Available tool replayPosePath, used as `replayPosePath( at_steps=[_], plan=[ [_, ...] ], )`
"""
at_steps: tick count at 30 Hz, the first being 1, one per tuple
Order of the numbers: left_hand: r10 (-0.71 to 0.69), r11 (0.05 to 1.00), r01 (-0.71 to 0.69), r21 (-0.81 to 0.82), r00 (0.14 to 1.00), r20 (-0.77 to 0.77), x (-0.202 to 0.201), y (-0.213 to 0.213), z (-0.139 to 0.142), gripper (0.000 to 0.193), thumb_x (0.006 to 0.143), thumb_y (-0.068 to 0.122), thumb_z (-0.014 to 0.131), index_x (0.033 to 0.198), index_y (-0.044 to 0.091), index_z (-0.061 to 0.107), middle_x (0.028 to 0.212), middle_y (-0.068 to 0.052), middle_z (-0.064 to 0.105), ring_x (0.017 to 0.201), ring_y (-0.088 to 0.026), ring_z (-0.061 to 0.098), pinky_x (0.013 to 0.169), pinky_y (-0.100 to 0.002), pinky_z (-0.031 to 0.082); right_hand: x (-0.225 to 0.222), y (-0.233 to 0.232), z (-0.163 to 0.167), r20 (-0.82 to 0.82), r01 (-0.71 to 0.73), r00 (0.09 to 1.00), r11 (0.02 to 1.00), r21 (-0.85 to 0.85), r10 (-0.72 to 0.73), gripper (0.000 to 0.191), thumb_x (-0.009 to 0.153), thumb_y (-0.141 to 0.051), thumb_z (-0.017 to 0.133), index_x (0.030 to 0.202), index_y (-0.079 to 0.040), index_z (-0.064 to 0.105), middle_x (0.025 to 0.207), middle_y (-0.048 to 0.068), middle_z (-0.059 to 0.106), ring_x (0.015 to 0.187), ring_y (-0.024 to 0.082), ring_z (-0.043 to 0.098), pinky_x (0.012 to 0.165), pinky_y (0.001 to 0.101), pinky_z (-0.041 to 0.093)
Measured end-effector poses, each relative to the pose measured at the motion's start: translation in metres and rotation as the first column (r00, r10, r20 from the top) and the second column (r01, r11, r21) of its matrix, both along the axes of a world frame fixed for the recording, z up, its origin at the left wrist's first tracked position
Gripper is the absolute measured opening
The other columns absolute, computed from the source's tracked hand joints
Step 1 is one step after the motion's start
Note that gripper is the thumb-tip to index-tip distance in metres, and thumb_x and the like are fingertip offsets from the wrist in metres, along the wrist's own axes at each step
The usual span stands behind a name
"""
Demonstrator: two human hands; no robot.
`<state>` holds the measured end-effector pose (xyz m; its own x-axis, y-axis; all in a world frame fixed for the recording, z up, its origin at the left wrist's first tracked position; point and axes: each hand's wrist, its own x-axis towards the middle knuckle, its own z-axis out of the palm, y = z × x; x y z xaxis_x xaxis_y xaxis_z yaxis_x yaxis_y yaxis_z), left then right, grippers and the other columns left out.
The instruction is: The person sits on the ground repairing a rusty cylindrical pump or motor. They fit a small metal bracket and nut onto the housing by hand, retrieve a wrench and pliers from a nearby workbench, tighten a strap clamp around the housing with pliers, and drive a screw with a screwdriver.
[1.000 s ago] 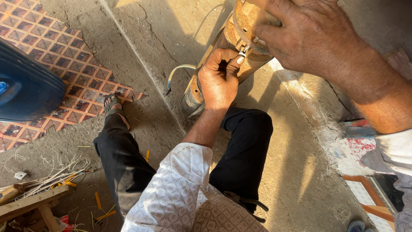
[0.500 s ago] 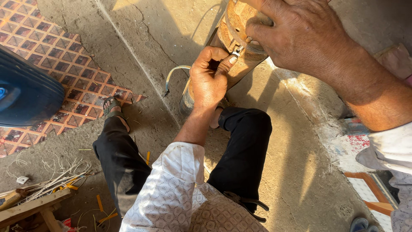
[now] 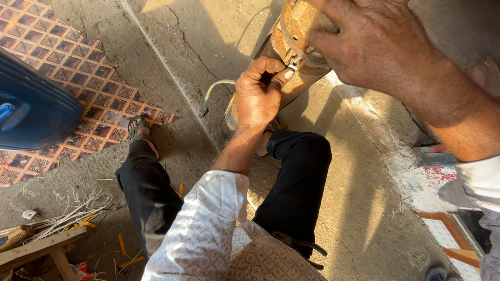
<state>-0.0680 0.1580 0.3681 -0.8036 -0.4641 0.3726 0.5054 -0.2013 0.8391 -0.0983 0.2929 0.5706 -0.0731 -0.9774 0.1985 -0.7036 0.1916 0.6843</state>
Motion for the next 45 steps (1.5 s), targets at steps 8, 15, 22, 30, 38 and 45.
replayPosePath(
  at_steps=[8, 15, 22, 30, 38, 45],
  plan=[
    [0.010, 0.999, -0.009, -0.032, 1.000, 0.016, 0.005, 0.000, 0.003, 0.012, 0.094, -0.006, 0.074, 0.094, 0.002, 0.066, 0.083, 0.003, 0.065, 0.079, -0.004, 0.059, 0.071, -0.022, 0.052, -0.004, -0.006, -0.002, -0.021, 0.066, 0.998, 0.996, 0.060, -0.065, 0.015, 0.087, -0.020, 0.078, 0.102, -0.020, 0.082, 0.119, 0.002, 0.065, 0.109, 0.018, 0.067, 0.091, 0.0398, 0.054],
    [0.000, 1.000, 0.000, -0.016, 1.000, 0.001, 0.000, -0.001, 0.001, 0.011, 0.095, -0.006, 0.074, 0.093, 0.002, 0.066, 0.084, 0.003, 0.066, 0.080, -0.004, 0.060, 0.072, -0.022, 0.052, -0.002, -0.015, 0.001, 0.099, 0.147, 0.983, 0.986, 0.080, -0.155, 0.021, 0.078, -0.017, 0.080, 0.098, -0.017, 0.084, 0.115, 0.005, 0.066, 0.105, 0.023, 0.068, 0.081, 0.0422, 0.056],
    [0.017, 0.999, -0.016, -0.035, 1.000, 0.019, -0.001, -0.002, -0.001, 0.010, 0.095, -0.004, 0.075, 0.093, 0.002, 0.067, 0.083, 0.002, 0.066, 0.079, -0.004, 0.060, 0.071, -0.023, 0.053, 0.000, -0.023, -0.002, 0.130, 0.105, 0.985, 0.992, 0.067, -0.113, 0.017, 0.077, -0.012, 0.078, 0.093, -0.014, 0.082, 0.141, 0.004, 0.060, 0.118, 0.022, 0.063, 0.090, 0.0390, 0.056],
    [0.035, 0.999, -0.035, -0.035, 0.999, 0.005, 0.003, -0.001, 0.002, 0.008, 0.095, -0.004, 0.074, 0.095, 0.001, 0.068, 0.084, 0.001, 0.068, 0.079, -0.004, 0.061, 0.070, -0.023, 0.052, -0.004, -0.020, -0.003, 0.048, 0.037, 0.998, 0.995, 0.091, -0.041, 0.009, 0.081, -0.016, 0.075, 0.086, -0.009, 0.075, 0.147, 0.003, 0.052, 0.127, 0.021, 0.055, 0.092, 0.0369, 0.053],
    [0.021, 0.999, -0.017, -0.046, 0.996, 0.085, -0.001, -0.002, 0.006, 0.008, 0.092, -0.003, 0.076, 0.092, 0.001, 0.069, 0.081, 0.000, 0.069, 0.075, -0.005, 0.063, 0.065, -0.024, 0.053, -0.012, -0.006, -0.017, -0.047, 0.030, 0.999, 0.997, 0.072, -0.027, 0.010, 0.093, -0.020, 0.070, 0.093, -0.010, 0.071, 0.154, 0.008, 0.049, 0.142, 0.024, 0.043, 0.109, 0.0449, 0.035],
    [0.017, 0.999, -0.016, -0.048, 0.999, 0.028, -0.002, -0.002, 0.003, 0.009, 0.093, -0.003, 0.076, 0.094, 0.002, 0.069, 0.083, -0.001, 0.070, 0.078, -0.005, 0.063, 0.071, -0.024, 0.055, -0.030, 0.013, -0.039, -0.101, -0.011, 0.995, 1.000, 0.013, 0.012, 0.013, 0.109, -0.017, 0.063, 0.105, -0.005, 0.068, 0.148, 0.015, 0.049, 0.145, 0.027, 0.040, 0.117, 0.0476, 0.029]
  ],
)
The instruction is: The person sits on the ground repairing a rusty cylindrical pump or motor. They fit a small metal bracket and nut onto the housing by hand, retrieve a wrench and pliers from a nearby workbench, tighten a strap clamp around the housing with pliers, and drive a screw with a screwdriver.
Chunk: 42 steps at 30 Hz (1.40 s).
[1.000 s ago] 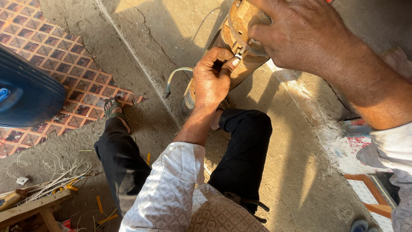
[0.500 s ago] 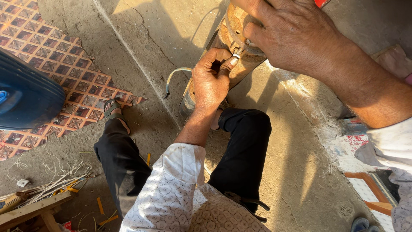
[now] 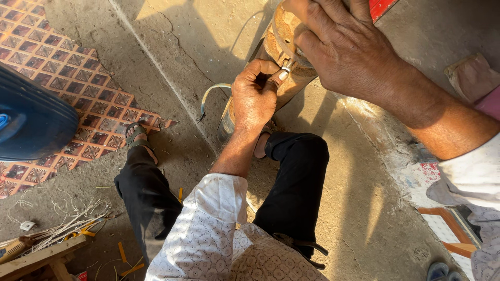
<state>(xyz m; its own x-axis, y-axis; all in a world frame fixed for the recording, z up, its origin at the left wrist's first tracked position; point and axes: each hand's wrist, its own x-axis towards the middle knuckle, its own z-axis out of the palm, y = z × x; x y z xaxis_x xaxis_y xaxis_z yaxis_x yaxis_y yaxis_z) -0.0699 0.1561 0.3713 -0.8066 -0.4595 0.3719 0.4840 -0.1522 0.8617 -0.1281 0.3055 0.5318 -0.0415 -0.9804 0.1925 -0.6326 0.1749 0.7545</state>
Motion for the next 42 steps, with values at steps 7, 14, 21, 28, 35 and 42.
replayPosePath(
  at_steps=[7, 14, 21, 28, 35, 42],
  plan=[
    [0.015, 1.000, -0.015, 0.017, 1.000, -0.018, -0.001, -0.001, -0.008, 0.010, 0.093, -0.005, 0.074, 0.095, 0.001, 0.067, 0.086, -0.001, 0.070, 0.081, -0.006, 0.063, 0.073, -0.024, 0.055, 0.003, -0.003, -0.006, 0.086, 0.025, 0.996, 0.999, -0.026, -0.023, 0.013, 0.107, -0.017, 0.064, 0.109, -0.005, 0.069, 0.150, 0.017, 0.050, 0.144, 0.028, 0.041, 0.116, 0.0466, 0.032],
    [-0.034, 0.998, 0.035, 0.043, 0.999, -0.031, 0.001, -0.004, -0.013, 0.010, 0.095, -0.003, 0.075, 0.095, 0.001, 0.066, 0.082, 0.001, 0.065, 0.076, -0.005, 0.057, 0.069, -0.023, 0.050, 0.011, -0.005, -0.005, 0.174, 0.071, 0.983, 0.995, -0.065, -0.059, 0.013, 0.102, -0.016, 0.069, 0.101, -0.003, 0.070, 0.150, 0.012, 0.053, 0.140, 0.027, 0.046, 0.114, 0.0465, 0.035],
    [-0.033, 0.999, 0.033, -0.007, 0.999, 0.003, 0.002, -0.014, -0.013, 0.009, 0.095, -0.001, 0.076, 0.094, 0.002, 0.068, 0.079, 0.002, 0.065, 0.072, -0.005, 0.055, 0.064, -0.023, 0.049, 0.008, -0.018, -0.057, 0.102, 0.018, 0.994, 0.872, -0.489, 0.036, 0.006, 0.105, -0.015, 0.073, 0.103, -0.010, 0.074, 0.151, 0.014, 0.052, 0.145, 0.029, 0.044, 0.120, 0.0492, 0.031],
    [-0.056, 0.998, 0.056, 0.003, 0.997, 0.049, 0.001, -0.021, -0.015, 0.010, 0.092, 0.000, 0.078, 0.090, 0.002, 0.068, 0.079, 0.000, 0.070, 0.073, -0.005, 0.061, 0.067, -0.023, 0.053, 0.054, -0.012, -0.139, 0.498, 0.446, 0.765, 0.223, -0.867, 0.408, 0.016, 0.104, -0.015, 0.078, 0.115, -0.004, 0.073, 0.122, 0.008, 0.065, 0.105, 0.017, 0.069, 0.087, 0.0312, 0.061],
    [-0.149, 0.989, 0.149, 0.001, 0.987, 0.057, -0.002, -0.030, -0.015, 0.012, 0.091, -0.001, 0.081, 0.088, 0.000, 0.069, 0.080, -0.001, 0.069, 0.075, -0.006, 0.060, 0.069, -0.024, 0.052, 0.072, -0.026, -0.170, 0.449, 0.403, 0.886, 0.287, -0.869, 0.115, 0.070, 0.090, -0.044, 0.091, 0.130, 0.003, 0.056, 0.137, 0.020, 0.044, 0.132, 0.035, 0.041, 0.110, 0.0521, 0.040],
    [-0.209, 0.972, 0.196, 0.129, 0.974, 0.092, 0.001, -0.030, -0.009, 0.016, 0.089, 0.000, 0.082, 0.083, 0.000, 0.067, 0.076, 0.000, 0.069, 0.070, -0.006, 0.060, 0.064, -0.024, 0.051, 0.052, -0.030, -0.181, 0.421, 0.391, 0.907, 0.374, -0.841, 0.000, 0.069, 0.092, -0.052, 0.086, 0.140, -0.010, 0.059, 0.144, 0.012, 0.048, 0.139, 0.031, 0.041, 0.119, 0.0507, 0.037]
  ],
)
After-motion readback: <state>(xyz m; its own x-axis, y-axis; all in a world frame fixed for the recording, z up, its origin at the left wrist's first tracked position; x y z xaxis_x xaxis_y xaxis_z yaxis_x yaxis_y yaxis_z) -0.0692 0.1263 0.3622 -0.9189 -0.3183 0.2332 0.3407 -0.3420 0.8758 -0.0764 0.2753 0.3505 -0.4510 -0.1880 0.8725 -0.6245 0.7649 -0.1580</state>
